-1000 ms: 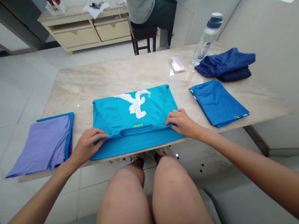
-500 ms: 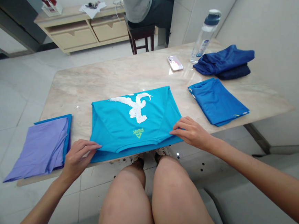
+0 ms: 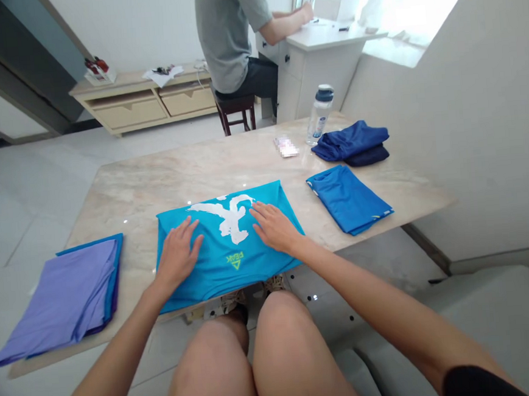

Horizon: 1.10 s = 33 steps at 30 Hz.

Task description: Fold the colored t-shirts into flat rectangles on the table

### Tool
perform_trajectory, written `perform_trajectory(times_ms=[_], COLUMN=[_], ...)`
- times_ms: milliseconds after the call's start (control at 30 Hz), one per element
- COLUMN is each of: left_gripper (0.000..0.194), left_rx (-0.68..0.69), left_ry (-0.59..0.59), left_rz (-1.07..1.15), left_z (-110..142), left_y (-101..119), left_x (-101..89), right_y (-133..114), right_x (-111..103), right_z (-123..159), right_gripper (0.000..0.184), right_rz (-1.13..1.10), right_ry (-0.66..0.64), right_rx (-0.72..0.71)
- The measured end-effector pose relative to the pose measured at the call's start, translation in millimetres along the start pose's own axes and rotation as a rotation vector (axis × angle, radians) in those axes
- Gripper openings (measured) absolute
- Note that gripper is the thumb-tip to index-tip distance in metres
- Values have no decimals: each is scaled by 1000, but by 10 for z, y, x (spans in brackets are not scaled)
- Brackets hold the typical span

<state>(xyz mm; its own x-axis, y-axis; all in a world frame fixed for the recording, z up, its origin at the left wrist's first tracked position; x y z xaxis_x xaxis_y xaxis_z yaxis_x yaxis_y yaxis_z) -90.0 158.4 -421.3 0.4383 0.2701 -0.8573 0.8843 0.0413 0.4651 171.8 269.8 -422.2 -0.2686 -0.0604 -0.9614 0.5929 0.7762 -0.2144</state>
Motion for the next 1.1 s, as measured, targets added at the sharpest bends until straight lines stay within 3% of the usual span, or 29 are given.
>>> perform_trajectory(times_ms=[67, 133, 233, 367, 567, 667, 767, 867, 967, 1100], left_gripper=[61, 66, 69, 68, 74, 73, 69, 66, 65, 60], left_rx=[-90, -182, -235, -224, -364, -317, -110, -80, -89, -116], left_ry=[-17, 6, 62, 102, -62, -62, -119, -193, -190, -357], left_rz=[-51, -70, -93, -148, -200, -270, -269, -246, -238, -183], left_z=[-104, -97, -20, -72, -327, -286, -121, 105, 309, 567], left_y=[-104, -257, -402, -442, -556, -323, 98, 301, 388, 508], left_x=[192, 271, 253, 165, 206, 192, 322, 459, 411, 175], right_y=[76, 251, 492, 635, 819, 762, 362, 59, -23, -65], right_x=[202, 325, 387, 324, 419, 432, 432, 496, 487, 315], right_z=[-123, -107, 29, 30, -358, -367, -247, -44, 155, 424], right_gripper=[62, 67, 71, 69, 71, 73, 69, 66, 67, 65], right_rz=[15, 28, 67, 131, 184, 229, 224, 177, 145, 120], right_ry=[-28, -10, 35, 83, -14, -19, 11, -30, -36, -141], right_rx=[50, 152, 257, 279, 293, 313, 103, -4, 32, 67])
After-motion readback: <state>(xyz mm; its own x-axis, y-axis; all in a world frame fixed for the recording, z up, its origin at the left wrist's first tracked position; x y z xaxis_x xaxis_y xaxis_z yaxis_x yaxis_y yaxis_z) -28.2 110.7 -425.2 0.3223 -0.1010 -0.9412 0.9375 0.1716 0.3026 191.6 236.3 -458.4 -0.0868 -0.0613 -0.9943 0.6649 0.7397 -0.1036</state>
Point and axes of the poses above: each hand's wrist, its own z-axis away from the middle knuckle, its own x-axis out of the palm, y = z × x, the point moved 8 cm from there along -z, towards the middle knuckle, and after that the axes turned 7 degrees about z, right-handed, at the moved point
